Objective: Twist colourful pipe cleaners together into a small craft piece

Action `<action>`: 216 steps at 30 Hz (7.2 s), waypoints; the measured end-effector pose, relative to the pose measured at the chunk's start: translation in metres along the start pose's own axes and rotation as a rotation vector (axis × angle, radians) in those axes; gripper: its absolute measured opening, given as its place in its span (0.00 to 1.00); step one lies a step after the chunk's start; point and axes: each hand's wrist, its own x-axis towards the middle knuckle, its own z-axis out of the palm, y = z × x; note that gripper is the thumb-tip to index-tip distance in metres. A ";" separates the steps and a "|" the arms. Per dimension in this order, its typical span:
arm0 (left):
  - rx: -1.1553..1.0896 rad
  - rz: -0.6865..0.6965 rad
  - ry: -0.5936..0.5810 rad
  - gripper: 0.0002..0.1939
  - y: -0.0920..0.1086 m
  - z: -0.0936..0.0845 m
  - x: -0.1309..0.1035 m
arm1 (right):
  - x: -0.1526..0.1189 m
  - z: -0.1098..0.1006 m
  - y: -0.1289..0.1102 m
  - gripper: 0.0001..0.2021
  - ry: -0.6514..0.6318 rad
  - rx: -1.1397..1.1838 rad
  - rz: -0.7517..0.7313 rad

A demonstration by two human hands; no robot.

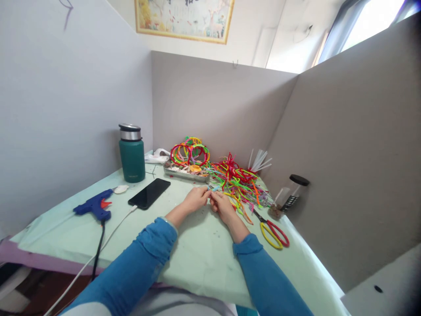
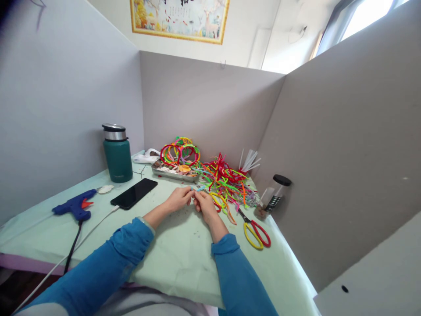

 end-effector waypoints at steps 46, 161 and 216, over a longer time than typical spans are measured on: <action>0.050 -0.022 -0.007 0.18 0.001 0.000 0.000 | 0.001 0.001 0.001 0.16 0.000 -0.036 -0.002; 0.189 -0.023 0.004 0.18 -0.003 0.004 0.001 | 0.002 0.001 -0.001 0.18 0.102 -0.004 0.043; 0.188 -0.001 0.007 0.17 -0.005 0.005 0.001 | 0.002 0.001 0.002 0.18 0.089 -0.048 0.029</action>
